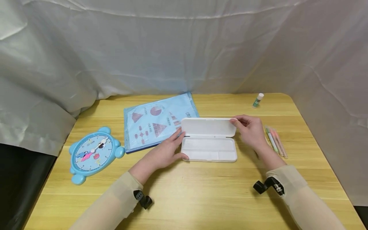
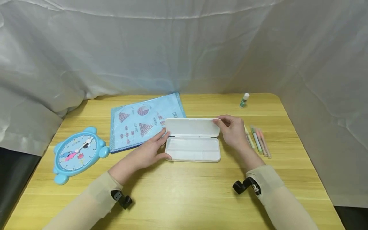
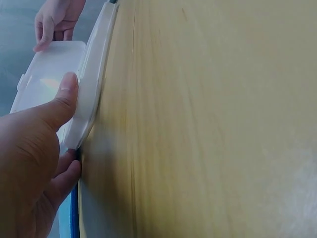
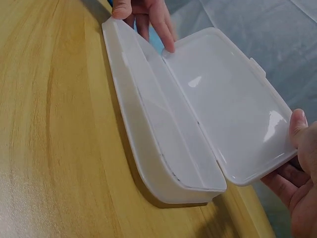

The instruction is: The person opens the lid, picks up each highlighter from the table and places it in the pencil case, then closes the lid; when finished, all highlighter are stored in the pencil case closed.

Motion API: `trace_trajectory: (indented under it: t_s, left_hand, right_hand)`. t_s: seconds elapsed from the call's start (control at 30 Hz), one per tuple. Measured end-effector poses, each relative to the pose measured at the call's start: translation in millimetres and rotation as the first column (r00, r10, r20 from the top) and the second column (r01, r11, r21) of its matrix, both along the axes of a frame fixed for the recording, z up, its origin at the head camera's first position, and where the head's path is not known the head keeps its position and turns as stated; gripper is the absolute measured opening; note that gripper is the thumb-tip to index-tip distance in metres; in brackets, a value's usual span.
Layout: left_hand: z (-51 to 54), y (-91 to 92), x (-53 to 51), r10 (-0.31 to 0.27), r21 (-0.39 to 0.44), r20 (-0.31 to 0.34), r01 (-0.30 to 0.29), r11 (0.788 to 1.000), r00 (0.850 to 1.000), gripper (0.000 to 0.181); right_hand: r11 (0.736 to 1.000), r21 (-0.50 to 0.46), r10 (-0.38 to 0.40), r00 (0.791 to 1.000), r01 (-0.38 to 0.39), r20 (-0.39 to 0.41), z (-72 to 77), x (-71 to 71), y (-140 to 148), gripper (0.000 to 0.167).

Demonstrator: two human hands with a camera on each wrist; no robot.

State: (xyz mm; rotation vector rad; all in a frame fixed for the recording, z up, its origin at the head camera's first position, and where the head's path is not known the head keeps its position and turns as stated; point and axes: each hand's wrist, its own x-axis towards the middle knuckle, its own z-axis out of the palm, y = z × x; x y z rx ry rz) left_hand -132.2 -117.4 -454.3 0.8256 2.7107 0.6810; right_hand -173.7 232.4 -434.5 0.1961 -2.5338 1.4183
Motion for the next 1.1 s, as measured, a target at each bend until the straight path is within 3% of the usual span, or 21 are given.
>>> trace_trajectory:
  t_s: [0.33, 0.57, 0.83, 1.1]
  left_hand:
    - [-1.6, 2.6, -3.0, -0.032, -0.052, -0.014, 0.032, 0.998, 0.999, 0.104]
    - [3.9, 8.1, -1.0, -0.044, -0.112, -0.036, 0.04, 0.993, 0.998, 0.104]
    - [8.7, 12.3, 2.8, -0.024, -0.206, -0.114, 0.0, 0.979, 0.993, 0.103]
    - [8.4, 13.9, 6.2, 0.003, -0.188, -0.108, -0.023, 0.982, 0.994, 0.103]
  right_hand:
    - [0.999, -0.025, -0.024, 0.999, 0.025, 0.035, 1.0, -4.2, 7, 0.027]
    - [0.999, -0.014, -0.041, 0.999, 0.042, 0.018, 2.2, -5.9, 10, 0.025]
    - [0.999, -0.004, -0.048, 0.998, 0.048, 0.029, 3.3, -4.3, 9, 0.025]
    - [0.999, 0.0, -0.042, 0.999, 0.042, 0.033, 3.8, -4.0, 9, 0.025]
